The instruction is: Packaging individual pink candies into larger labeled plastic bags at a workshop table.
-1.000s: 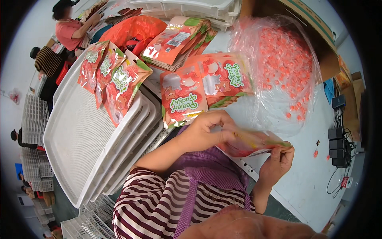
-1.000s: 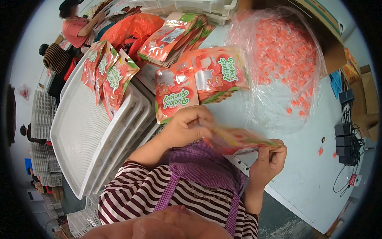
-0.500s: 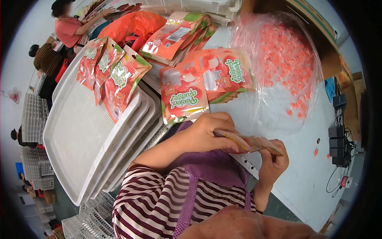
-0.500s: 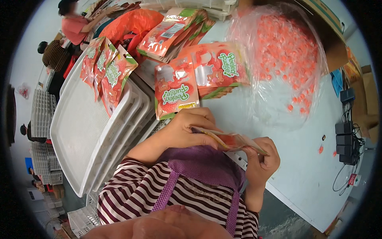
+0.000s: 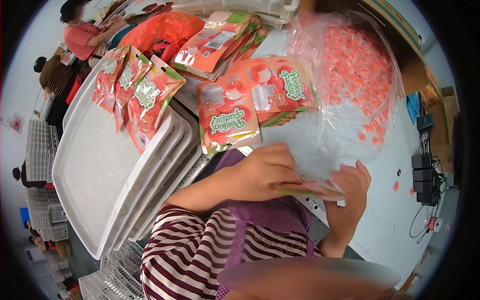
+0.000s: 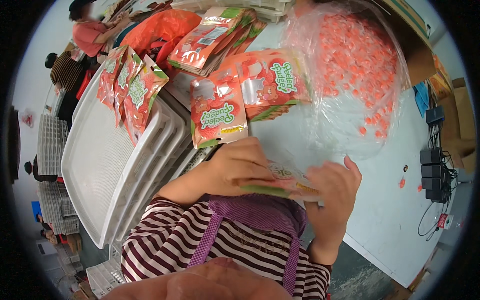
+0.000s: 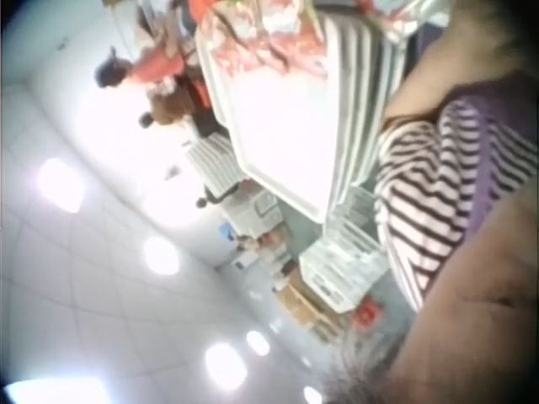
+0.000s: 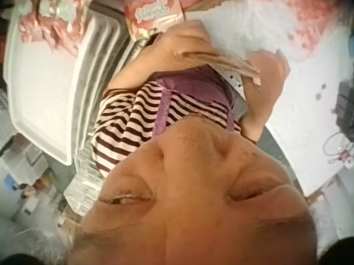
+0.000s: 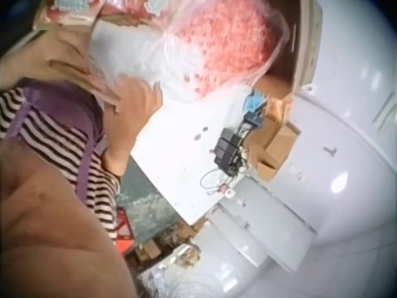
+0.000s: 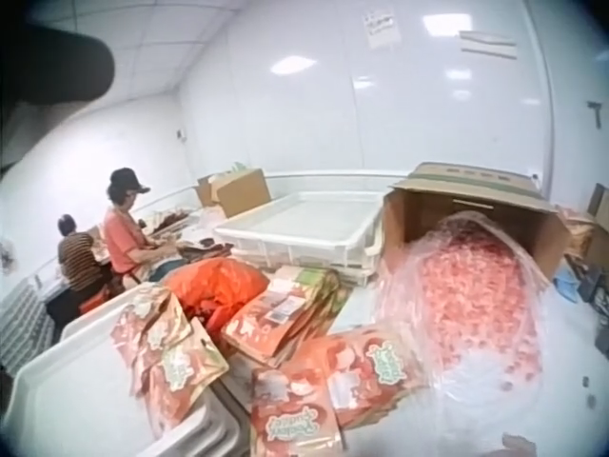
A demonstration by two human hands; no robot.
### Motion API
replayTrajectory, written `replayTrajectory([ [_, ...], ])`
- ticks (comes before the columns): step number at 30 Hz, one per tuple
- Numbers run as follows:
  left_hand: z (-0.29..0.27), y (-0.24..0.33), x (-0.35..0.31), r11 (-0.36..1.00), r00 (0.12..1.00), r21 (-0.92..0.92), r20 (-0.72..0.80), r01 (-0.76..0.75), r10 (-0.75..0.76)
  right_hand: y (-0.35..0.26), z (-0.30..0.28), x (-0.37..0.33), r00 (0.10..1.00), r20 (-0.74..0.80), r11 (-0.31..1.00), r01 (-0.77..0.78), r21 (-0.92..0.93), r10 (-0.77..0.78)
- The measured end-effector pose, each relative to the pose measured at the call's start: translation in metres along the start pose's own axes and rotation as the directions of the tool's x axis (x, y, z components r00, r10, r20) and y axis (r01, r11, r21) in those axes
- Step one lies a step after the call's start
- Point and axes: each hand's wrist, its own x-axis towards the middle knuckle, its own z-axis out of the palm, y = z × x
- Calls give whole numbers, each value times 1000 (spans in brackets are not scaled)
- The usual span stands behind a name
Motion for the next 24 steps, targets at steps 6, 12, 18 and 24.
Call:
replayTrajectory([
  [6,4,2,-1,979,987,-134,67,154,-146,-7,-9,-1,959,248,967,183,-178,-136],
  [12,10,-1,-6,993,997,-105,66,47,-40,-7,-3,-4,973,188,976,161,-150,-132],
  [18,15,3,-5,997,999,-66,22,-27,29,-4,-4,-12,972,183,975,173,-137,-146],
  [24,17,5,-1,994,995,-61,37,-89,91,-11,-5,-8,953,255,964,212,-162,-166],
])
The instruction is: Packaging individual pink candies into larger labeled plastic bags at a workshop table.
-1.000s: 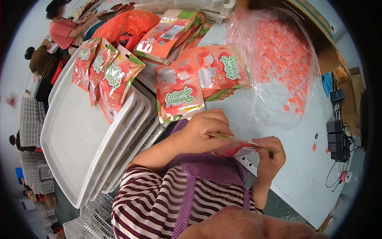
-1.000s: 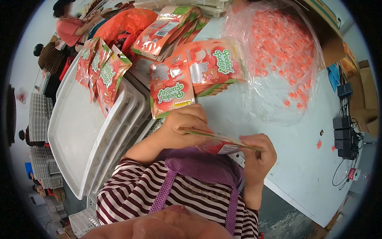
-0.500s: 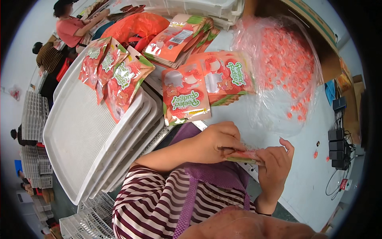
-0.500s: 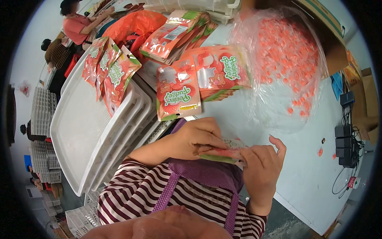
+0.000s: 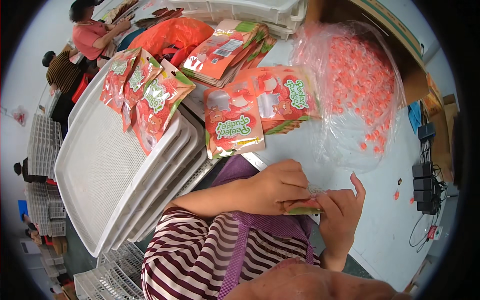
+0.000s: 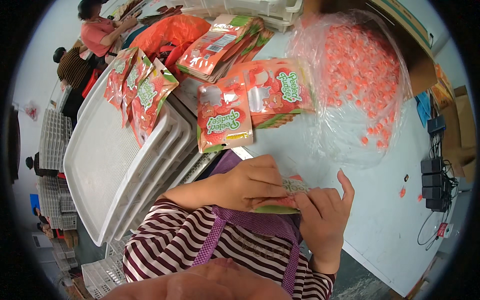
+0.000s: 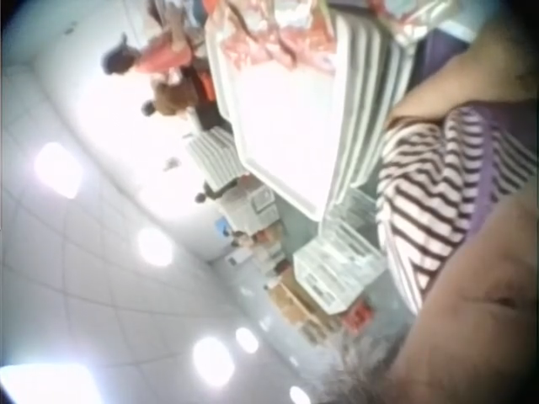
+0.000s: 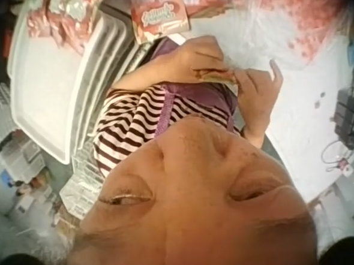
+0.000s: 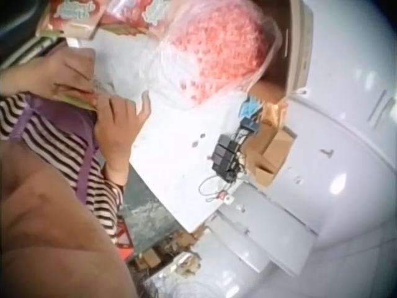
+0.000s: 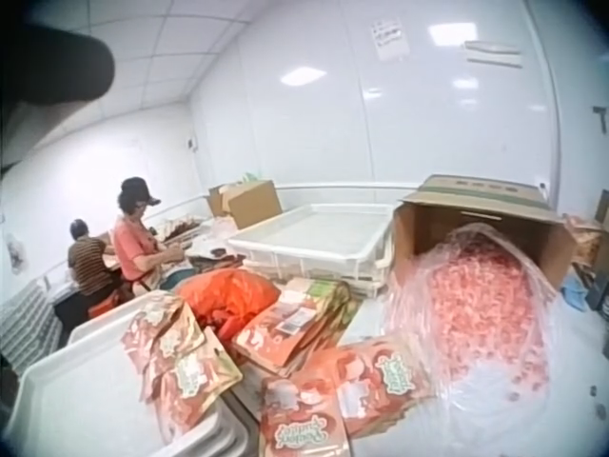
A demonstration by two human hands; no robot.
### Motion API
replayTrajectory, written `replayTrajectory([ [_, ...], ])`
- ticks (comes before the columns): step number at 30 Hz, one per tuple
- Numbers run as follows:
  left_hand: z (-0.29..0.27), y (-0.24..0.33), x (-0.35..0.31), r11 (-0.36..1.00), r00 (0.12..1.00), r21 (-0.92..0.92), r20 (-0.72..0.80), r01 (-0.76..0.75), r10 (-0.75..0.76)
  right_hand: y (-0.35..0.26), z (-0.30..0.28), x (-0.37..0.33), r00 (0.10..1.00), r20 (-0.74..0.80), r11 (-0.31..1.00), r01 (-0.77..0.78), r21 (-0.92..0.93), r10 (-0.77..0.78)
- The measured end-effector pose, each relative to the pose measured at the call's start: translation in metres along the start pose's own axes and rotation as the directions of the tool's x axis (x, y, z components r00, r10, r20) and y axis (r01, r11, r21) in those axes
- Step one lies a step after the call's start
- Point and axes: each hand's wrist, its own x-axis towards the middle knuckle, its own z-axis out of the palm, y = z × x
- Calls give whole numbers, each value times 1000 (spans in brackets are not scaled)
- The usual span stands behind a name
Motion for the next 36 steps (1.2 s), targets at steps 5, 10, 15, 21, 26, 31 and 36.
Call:
replayTrajectory([
  [5,-1,1,0,1000,999,9,39,-5,4,3,-2,-3,1000,16,999,0,47,-1],
  [10,-17,2,-5,996,996,-41,-27,80,-81,20,-3,-12,993,-91,989,-69,134,82],
  [15,-32,5,-9,949,971,-221,135,226,-200,18,-1,-13,975,-185,951,-60,305,120],
  [21,-43,30,-41,714,787,-334,320,615,-528,23,4,-9,978,-173,838,-3,546,116],
  [26,-111,104,-44,693,475,-297,-552,657,-686,39,14,-10,978,-140,857,-60,512,152],
  [31,-221,96,-45,70,761,762,-648,644,42,36,22,-14,974,-103,869,-130,478,202],
  [36,-300,50,-152,187,646,620,-708,762,-285,43,35,9,988,7,889,-140,435,152],
])
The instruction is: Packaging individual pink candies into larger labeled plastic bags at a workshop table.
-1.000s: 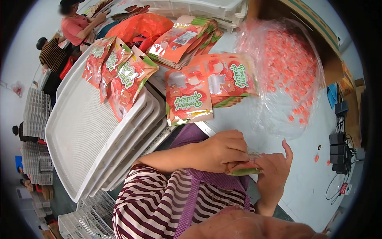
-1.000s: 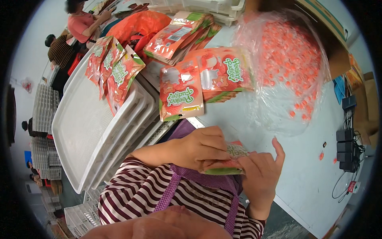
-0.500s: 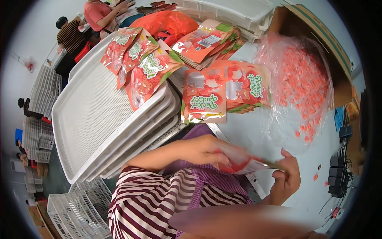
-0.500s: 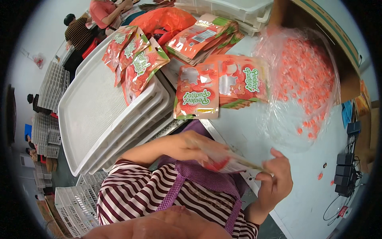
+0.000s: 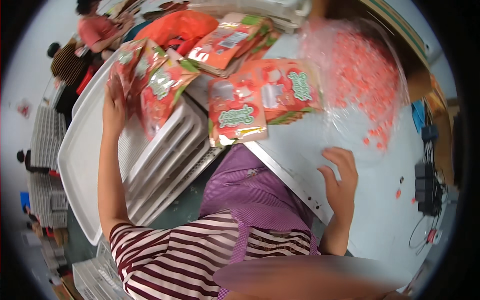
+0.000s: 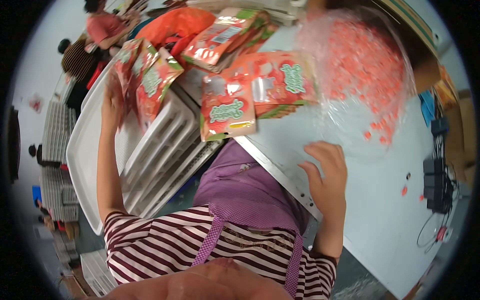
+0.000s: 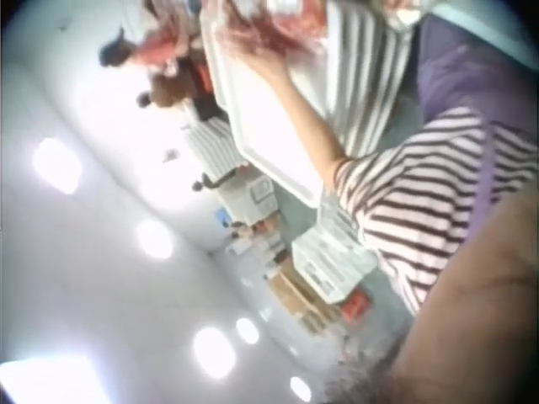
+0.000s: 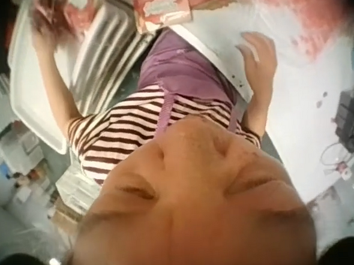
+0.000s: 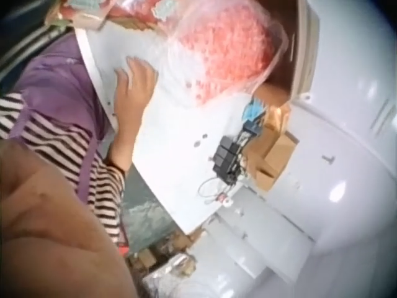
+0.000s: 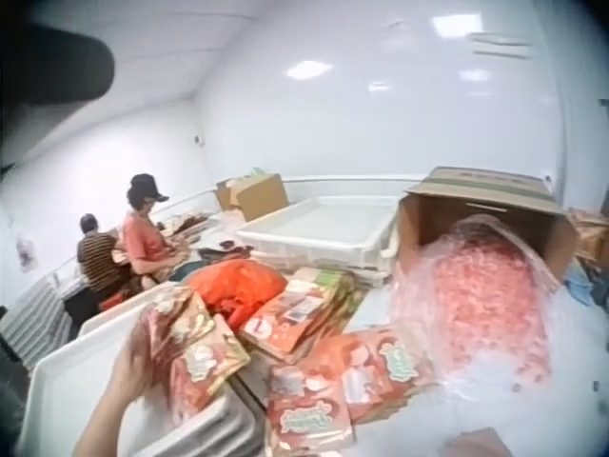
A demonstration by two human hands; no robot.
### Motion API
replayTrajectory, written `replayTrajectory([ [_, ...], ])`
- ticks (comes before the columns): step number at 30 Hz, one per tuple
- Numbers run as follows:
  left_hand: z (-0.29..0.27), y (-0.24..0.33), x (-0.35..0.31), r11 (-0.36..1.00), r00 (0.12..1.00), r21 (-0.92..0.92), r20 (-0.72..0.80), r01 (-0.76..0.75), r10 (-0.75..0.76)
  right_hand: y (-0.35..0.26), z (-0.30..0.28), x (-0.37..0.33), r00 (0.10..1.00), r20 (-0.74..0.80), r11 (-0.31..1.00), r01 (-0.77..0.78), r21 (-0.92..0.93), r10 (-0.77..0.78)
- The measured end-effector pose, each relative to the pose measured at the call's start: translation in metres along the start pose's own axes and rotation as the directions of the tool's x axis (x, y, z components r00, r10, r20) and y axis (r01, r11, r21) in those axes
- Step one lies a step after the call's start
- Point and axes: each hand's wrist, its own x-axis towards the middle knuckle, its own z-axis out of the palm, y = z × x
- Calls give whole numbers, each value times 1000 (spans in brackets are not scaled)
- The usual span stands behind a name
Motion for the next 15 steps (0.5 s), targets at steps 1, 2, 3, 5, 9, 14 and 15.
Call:
replayTrajectory([
  [1,12,3,2,1000,1000,-25,22,-16,17,5,6,4,999,46,1000,-3,-4,3],
  [2,22,9,-2,974,996,223,82,26,-45,10,10,7,996,91,1000,-11,-12,12],
  [3,27,20,-8,883,986,467,117,51,-118,15,15,9,996,82,999,-36,-32,39],
  [5,6,54,5,870,830,-47,328,491,-450,25,24,13,992,85,993,-93,-69,98],
  [9,3,98,-13,867,985,473,10,-155,170,34,54,29,969,107,973,-216,-83,224],
  [14,57,214,-74,905,698,-352,585,-239,412,44,98,30,902,307,928,-354,119,304],
  [15,81,209,-82,921,672,-269,630,-283,391,44,105,29,854,382,875,-447,187,355],
])
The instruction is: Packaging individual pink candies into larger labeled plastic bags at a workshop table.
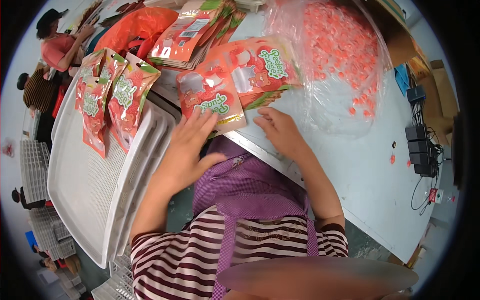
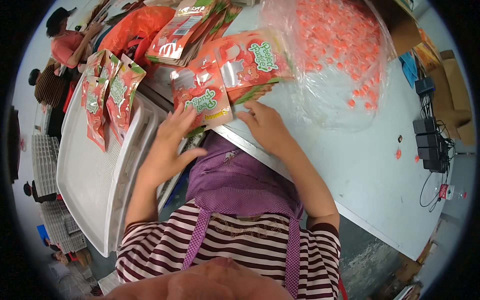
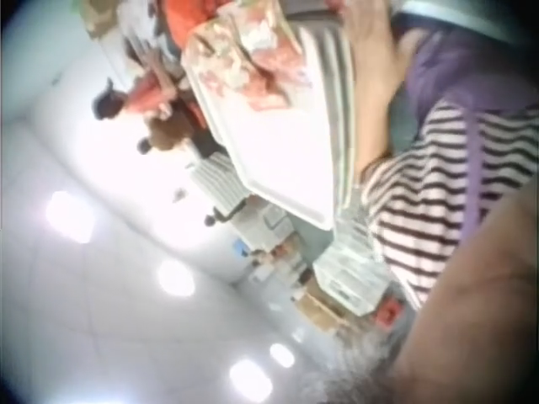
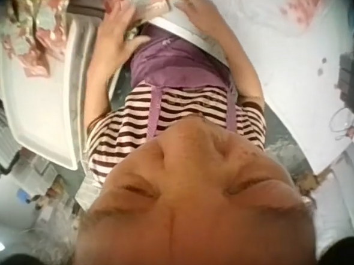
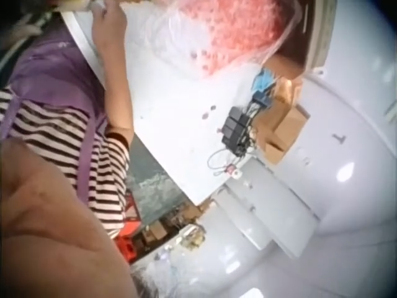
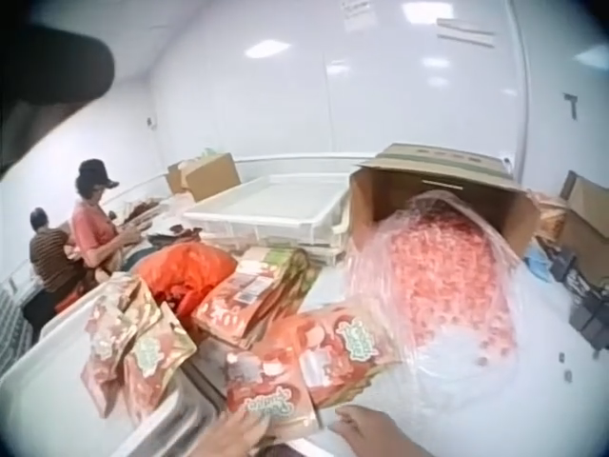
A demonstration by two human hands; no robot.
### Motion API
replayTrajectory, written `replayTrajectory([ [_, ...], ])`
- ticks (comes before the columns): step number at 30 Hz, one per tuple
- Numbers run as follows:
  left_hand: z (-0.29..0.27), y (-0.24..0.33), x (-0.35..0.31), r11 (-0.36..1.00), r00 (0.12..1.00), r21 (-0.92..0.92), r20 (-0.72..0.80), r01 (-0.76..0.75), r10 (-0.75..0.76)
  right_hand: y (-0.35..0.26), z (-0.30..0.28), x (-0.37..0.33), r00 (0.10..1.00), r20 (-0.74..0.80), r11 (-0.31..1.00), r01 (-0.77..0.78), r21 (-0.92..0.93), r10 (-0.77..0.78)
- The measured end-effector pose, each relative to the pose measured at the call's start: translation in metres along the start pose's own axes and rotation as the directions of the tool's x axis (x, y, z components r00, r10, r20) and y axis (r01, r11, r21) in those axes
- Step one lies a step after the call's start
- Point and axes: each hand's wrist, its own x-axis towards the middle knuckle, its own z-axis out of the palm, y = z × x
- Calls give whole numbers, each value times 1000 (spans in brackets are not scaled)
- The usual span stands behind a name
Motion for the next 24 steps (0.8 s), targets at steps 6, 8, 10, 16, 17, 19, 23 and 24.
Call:
replayTrajectory([
  [6,69,-60,16,976,979,118,-103,185,-174,6,26,-11,952,228,885,-279,371,205],
  [8,76,-50,22,993,986,5,-119,122,-120,5,31,-11,946,224,829,-315,462,235],
  [10,82,-35,29,984,985,-175,-159,36,-64,3,38,-9,943,211,771,-332,543,258],
  [16,92,-25,33,983,994,-181,-106,-22,3,8,25,-11,926,-2,736,-300,607,378],
  [17,93,-27,33,989,995,-133,-88,-56,45,10,25,-12,927,-31,766,-289,575,373],
  [19,95,-23,39,981,977,-113,-161,-160,141,8,22,-16,925,-66,791,-280,544,373],
  [23,96,2,44,806,996,-591,-34,46,-82,0,22,-29,972,-89,904,-166,394,217],
  [24,92,8,47,719,987,-678,70,152,-142,2,22,-31,988,-96,961,-95,259,123],
])
